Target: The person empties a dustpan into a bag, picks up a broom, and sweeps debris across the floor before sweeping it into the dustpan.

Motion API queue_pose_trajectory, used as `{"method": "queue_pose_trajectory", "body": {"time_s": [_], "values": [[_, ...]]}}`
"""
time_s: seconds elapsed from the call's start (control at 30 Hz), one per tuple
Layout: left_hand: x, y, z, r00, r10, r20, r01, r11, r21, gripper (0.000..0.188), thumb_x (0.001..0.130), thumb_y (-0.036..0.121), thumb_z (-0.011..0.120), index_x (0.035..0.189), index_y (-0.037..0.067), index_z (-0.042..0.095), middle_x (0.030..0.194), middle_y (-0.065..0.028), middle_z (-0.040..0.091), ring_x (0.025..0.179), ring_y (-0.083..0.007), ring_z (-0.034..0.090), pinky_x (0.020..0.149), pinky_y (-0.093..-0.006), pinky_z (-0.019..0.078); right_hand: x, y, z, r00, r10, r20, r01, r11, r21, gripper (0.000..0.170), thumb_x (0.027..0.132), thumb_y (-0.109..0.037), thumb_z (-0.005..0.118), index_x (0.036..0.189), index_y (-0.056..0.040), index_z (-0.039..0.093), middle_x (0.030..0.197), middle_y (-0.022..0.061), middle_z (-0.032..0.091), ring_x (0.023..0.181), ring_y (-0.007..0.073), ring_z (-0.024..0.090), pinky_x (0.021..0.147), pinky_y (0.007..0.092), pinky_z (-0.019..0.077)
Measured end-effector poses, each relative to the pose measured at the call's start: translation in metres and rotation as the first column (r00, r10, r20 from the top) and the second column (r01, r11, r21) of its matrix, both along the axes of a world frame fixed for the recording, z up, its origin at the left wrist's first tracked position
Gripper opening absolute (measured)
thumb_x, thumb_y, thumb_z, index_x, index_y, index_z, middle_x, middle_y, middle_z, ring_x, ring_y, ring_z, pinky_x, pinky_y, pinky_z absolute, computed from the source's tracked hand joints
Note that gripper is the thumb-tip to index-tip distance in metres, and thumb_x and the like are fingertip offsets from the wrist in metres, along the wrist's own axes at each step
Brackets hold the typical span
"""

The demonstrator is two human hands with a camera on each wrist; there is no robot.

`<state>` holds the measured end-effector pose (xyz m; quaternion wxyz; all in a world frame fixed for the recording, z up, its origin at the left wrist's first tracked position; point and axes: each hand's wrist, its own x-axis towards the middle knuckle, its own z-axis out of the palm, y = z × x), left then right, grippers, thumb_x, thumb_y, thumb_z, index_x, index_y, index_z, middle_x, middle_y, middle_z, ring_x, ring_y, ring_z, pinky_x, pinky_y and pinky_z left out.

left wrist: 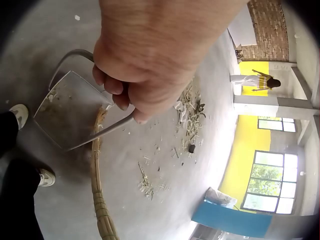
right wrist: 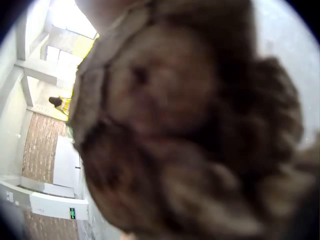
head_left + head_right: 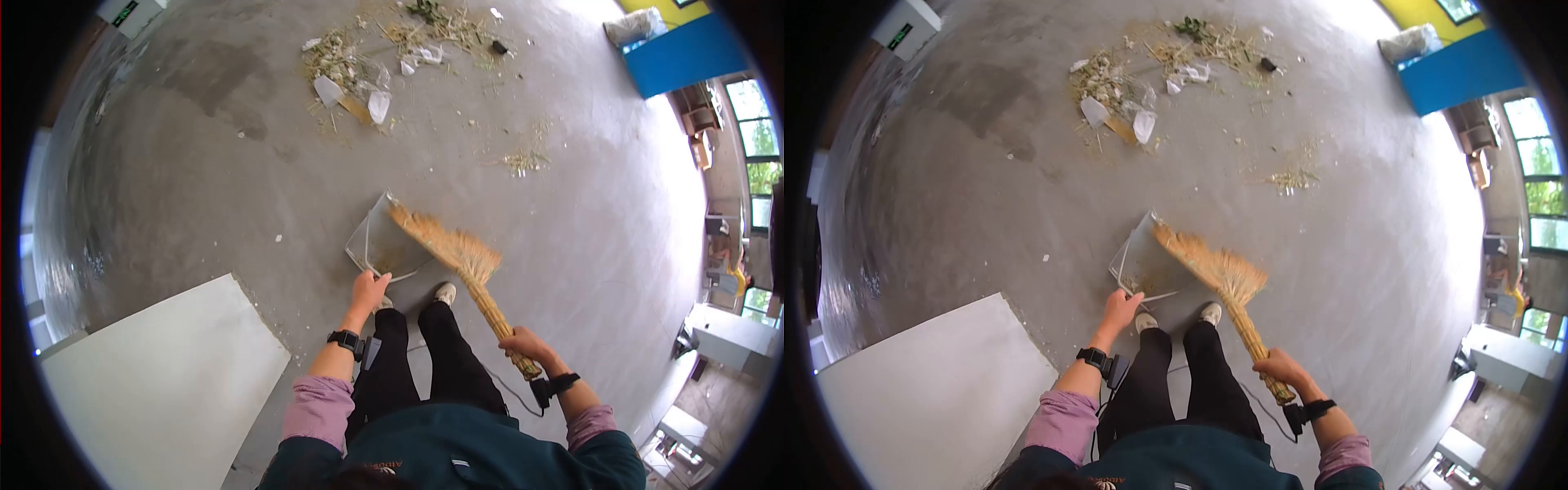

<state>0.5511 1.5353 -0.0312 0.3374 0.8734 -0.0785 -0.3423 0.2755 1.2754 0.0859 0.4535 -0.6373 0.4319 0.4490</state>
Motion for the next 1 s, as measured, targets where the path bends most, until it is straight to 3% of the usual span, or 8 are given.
{"method": "queue_pose_trajectory", "body": {"time_s": [0.07, 0.23, 0.47, 0.53, 0.7, 0.83, 0.9, 1.0], "values": [[0.009, 0.018, 0.004, 0.999, 0.042, -0.034, -0.043, 0.998, -0.043, 0.039, 0.071, 0.034, 0.062, 0.075, -0.005, 0.057, 0.074, -0.0224, 0.060, 0.071, -0.0369, 0.057, 0.064, -0.0409, 0.0439, 0.012, 0.008, 0.022, 0.959, -0.276, -0.061, 0.283, 0.947, 0.150, 0.027, 0.070, -0.022, 0.061, 0.081, 0.0027, 0.056, 0.065, 0.0087, 0.057, 0.051, 0.0162, 0.054, 0.048, 0.0295, 0.0451], [0.037, 0.058, 0.022, 0.977, 0.210, -0.015, -0.211, 0.973, -0.092, 0.037, 0.070, 0.031, 0.060, 0.074, -0.005, 0.057, 0.071, -0.0212, 0.059, 0.071, -0.0349, 0.058, 0.064, -0.0400, 0.0442, 0.033, 0.027, 0.050, 0.939, -0.343, 0.004, 0.338, 0.927, 0.161, 0.027, 0.071, -0.021, 0.061, 0.082, 0.0026, 0.054, 0.066, 0.0087, 0.056, 0.051, 0.0158, 0.054, 0.047, 0.0283, 0.0451], [0.097, 0.099, 0.023, 0.953, 0.291, 0.083, -0.294, 0.956, 0.018, 0.037, 0.070, 0.029, 0.059, 0.065, -0.007, 0.051, 0.064, -0.0197, 0.055, 0.059, -0.0301, 0.054, 0.058, -0.0394, 0.0407, 0.094, 0.024, 0.058, 0.894, -0.422, 0.147, 0.410, 0.906, 0.108, 0.026, 0.071, -0.019, 0.061, 0.080, 0.0029, 0.052, 0.065, 0.0087, 0.055, 0.049, 0.0167, 0.054, 0.045, 0.0292, 0.0450], [0.117, 0.100, 0.046, 0.948, 0.309, 0.076, -0.311, 0.950, 0.009, 0.036, 0.070, 0.027, 0.059, 0.065, -0.007, 0.050, 0.062, -0.0189, 0.054, 0.058, -0.0279, 0.052, 0.057, -0.0388, 0.0401, 0.114, 0.012, 0.058, 0.878, -0.448, 0.168, 0.437, 0.894, 0.101, 0.025, 0.072, -0.019, 0.061, 0.080, 0.0029, 0.052, 0.065, 0.0086, 0.055, 0.048, 0.0166, 0.054, 0.044, 0.0291, 0.0448], [0.173, 0.117, 0.037, 0.905, 0.420, 0.071, -0.419, 0.908, -0.031, 0.034, 0.071, 0.025, 0.060, 0.067, -0.007, 0.049, 0.059, -0.0115, 0.050, 0.057, -0.0175, 0.046, 0.054, -0.0361, 0.0379, 0.179, -0.018, 0.038, 0.804, -0.551, 0.225, 0.547, 0.833, 0.085, 0.022, 0.072, -0.016, 0.059, 0.080, 0.0032, 0.051, 0.063, 0.0085, 0.053, 0.045, 0.0167, 0.052, 0.040, 0.0286, 0.0439], [0.243, 0.106, 0.042, 0.893, 0.445, 0.061, -0.446, 0.895, -0.003, 0.034, 0.072, 0.026, 0.060, 0.068, -0.006, 0.050, 0.059, -0.0080, 0.050, 0.058, -0.0147, 0.044, 0.053, -0.0346, 0.0371, 0.264, -0.062, 0.001, 0.770, -0.596, 0.229, 0.593, 0.800, 0.090, 0.021, 0.072, -0.015, 0.058, 0.077, 0.0041, 0.051, 0.061, 0.0093, 0.052, 0.045, 0.0180, 0.052, 0.040, 0.0296, 0.0436], [0.272, 0.100, 0.042, 0.874, 0.482, -0.061, -0.479, 0.876, 0.056, 0.035, 0.072, 0.026, 0.060, 0.068, -0.007, 0.050, 0.059, -0.0070, 0.049, 0.058, -0.0136, 0.044, 0.053, -0.0338, 0.0366, 0.310, -0.079, -0.015, 0.764, -0.616, 0.191, 0.611, 0.786, 0.088, 0.022, 0.072, -0.015, 0.059, 0.077, 0.0051, 0.051, 0.062, 0.0097, 0.053, 0.046, 0.0183, 0.052, 0.041, 0.0300, 0.0435], [0.311, 0.076, 0.045, 0.890, 0.457, 0.008, -0.457, 0.890, 0.011, 0.036, 0.073, 0.027, 0.060, 0.068, -0.007, 0.049, 0.059, -0.0074, 0.048, 0.058, -0.0141, 0.044, 0.053, -0.0343, 0.0365, 0.359, -0.088, -0.047, 0.790, -0.594, 0.149, 0.589, 0.804, 0.083, 0.024, 0.072, -0.016, 0.059, 0.078, 0.0068, 0.053, 0.063, 0.0105, 0.054, 0.048, 0.0185, 0.053, 0.044, 0.0304, 0.0434]]}}
